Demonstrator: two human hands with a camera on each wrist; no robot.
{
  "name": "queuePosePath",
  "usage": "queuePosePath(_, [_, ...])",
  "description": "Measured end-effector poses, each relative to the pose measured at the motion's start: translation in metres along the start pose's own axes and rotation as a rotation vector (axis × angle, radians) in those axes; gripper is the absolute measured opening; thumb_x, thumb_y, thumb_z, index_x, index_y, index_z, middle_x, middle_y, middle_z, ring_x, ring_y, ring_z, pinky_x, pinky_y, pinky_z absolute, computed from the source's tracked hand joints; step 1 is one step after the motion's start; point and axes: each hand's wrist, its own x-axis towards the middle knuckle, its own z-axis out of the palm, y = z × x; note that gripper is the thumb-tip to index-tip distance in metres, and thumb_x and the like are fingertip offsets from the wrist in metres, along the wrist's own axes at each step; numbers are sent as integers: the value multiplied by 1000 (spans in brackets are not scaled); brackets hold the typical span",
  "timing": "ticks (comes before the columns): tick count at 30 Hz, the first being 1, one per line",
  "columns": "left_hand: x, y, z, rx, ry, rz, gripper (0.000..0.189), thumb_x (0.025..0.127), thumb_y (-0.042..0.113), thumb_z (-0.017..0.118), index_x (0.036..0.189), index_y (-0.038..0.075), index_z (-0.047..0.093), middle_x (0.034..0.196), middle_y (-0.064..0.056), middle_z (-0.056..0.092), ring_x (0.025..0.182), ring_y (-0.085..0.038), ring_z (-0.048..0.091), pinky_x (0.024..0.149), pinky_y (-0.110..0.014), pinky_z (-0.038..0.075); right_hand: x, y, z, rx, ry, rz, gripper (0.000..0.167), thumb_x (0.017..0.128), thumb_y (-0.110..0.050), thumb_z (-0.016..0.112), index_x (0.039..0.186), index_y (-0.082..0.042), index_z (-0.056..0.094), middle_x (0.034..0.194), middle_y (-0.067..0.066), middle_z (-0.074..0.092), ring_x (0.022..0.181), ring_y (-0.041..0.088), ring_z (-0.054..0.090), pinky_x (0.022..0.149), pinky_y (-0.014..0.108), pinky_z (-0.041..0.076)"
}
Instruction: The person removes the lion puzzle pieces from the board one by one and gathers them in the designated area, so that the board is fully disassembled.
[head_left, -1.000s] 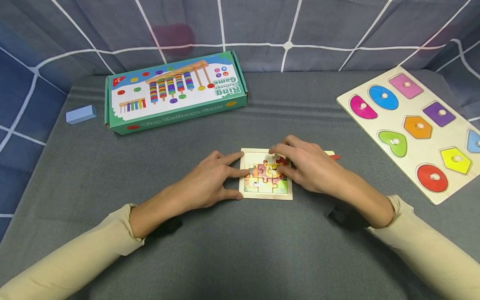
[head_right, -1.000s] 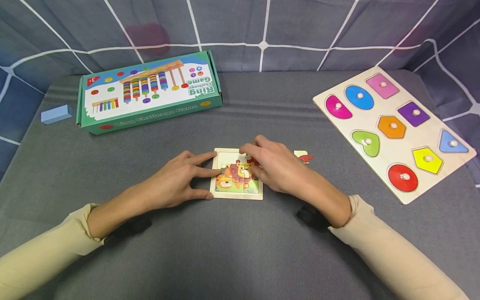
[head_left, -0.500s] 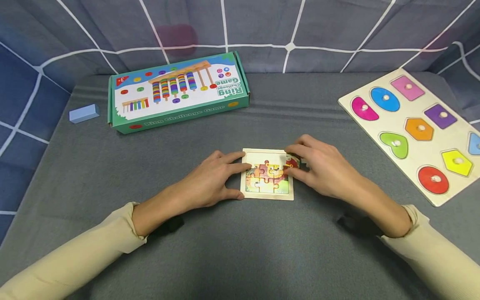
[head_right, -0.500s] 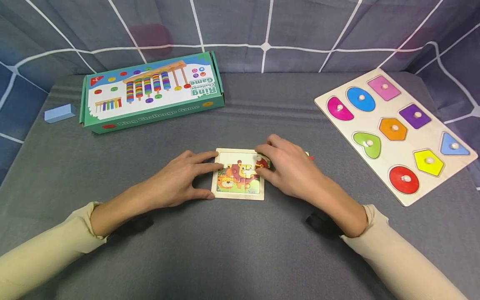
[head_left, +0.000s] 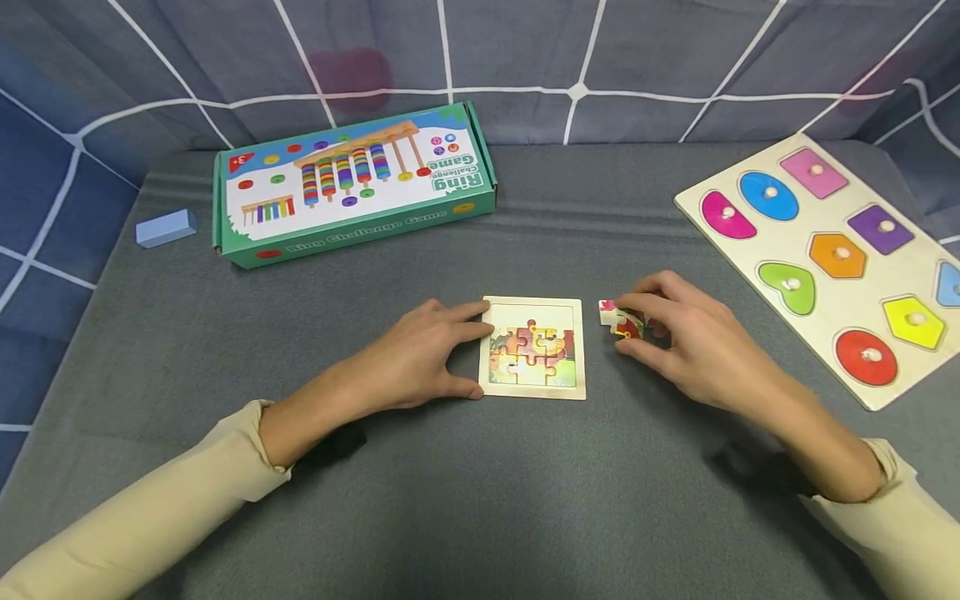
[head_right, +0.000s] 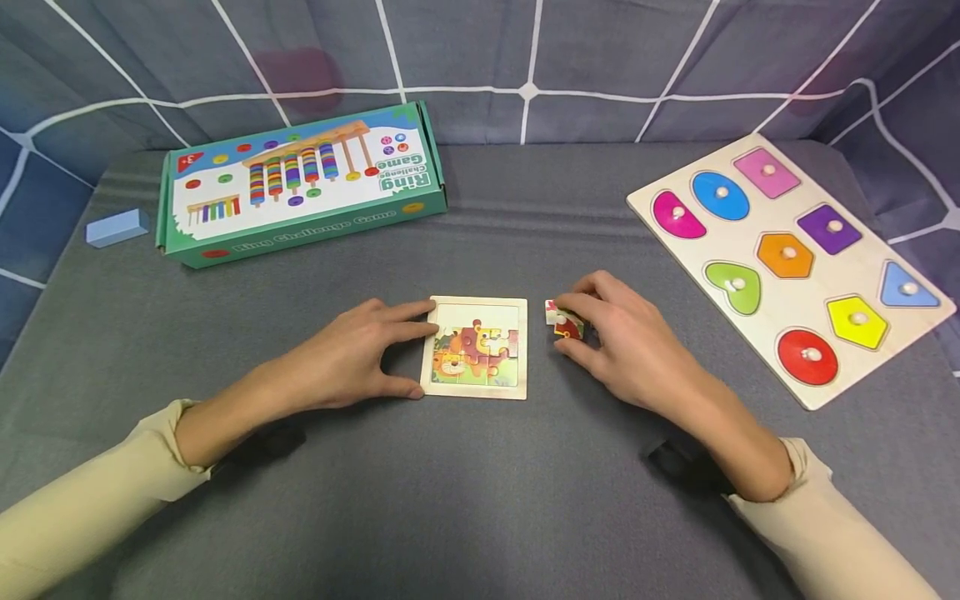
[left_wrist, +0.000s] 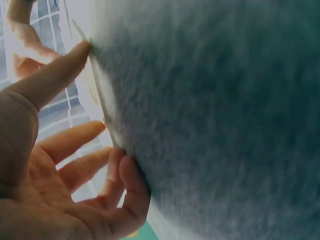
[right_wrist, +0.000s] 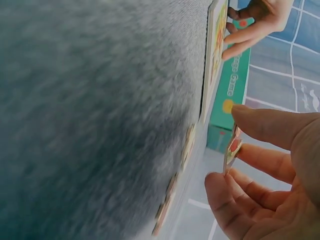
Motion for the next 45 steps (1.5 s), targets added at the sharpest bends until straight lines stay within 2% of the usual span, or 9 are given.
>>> queuePosePath(5, [1, -4, -3, -24, 13, 32, 68, 75, 38, 86, 132, 8, 64, 150, -11, 44, 117, -32, 52, 98, -49, 39, -12, 8, -5, -12, 17, 33, 49, 72, -13, 89, 116, -5, 70, 111, 5, 60, 79, 15, 54, 65, 33, 44])
queuePosePath(9, [0, -5, -2, -32, 21, 25, 62, 76, 37, 86, 128, 9, 66, 149, -11, 45, 116, -32, 53, 98, -49, 40, -19, 16, -9, -18, 32, 37, 50, 70, -11, 90, 115, -5, 71, 110, 4, 61, 77, 14, 54, 65, 29, 42])
queuePosePath(24, [-1, -4, 0, -28, 32, 11, 62, 76, 37, 86, 127, 10, 66, 150, -10, 45, 116, -31, 52, 98, -50, 39, -35, 38, -20, -90, 34, 142, 52, 67, -6, 90, 116, -3, 70, 104, 8, 65, 81, 22, 55, 66, 38, 42])
queuePosePath(28, [-1, -4, 0, -30, 32, 10, 62, 76, 37, 86, 128, 10, 66, 150, -9, 45, 114, -31, 52, 97, -50, 40, -35, 47, -19, -89, 10, 165, 51, 69, -3, 87, 117, 0, 69, 105, 14, 64, 84, 27, 54, 69, 45, 41])
queuePosePath(37, [-1, -3, -1, -34, 23, 4, 62, 77, 37, 86, 128, 10, 66, 150, -10, 44, 116, -32, 51, 98, -51, 39, -30, 58, -20, -103, -47, 205, 46, 73, -3, 85, 116, 1, 68, 96, 10, 61, 79, 23, 51, 64, 38, 38])
queuePosePath(45, [-1, -3, -1, -37, 33, 6, 62, 76, 37, 86, 127, 9, 66, 150, -10, 45, 116, -31, 52, 98, -52, 39, -28, 60, -19, -103, -110, 226, 47, 77, -4, 82, 121, 4, 65, 104, 16, 59, 84, 27, 52, 65, 41, 39])
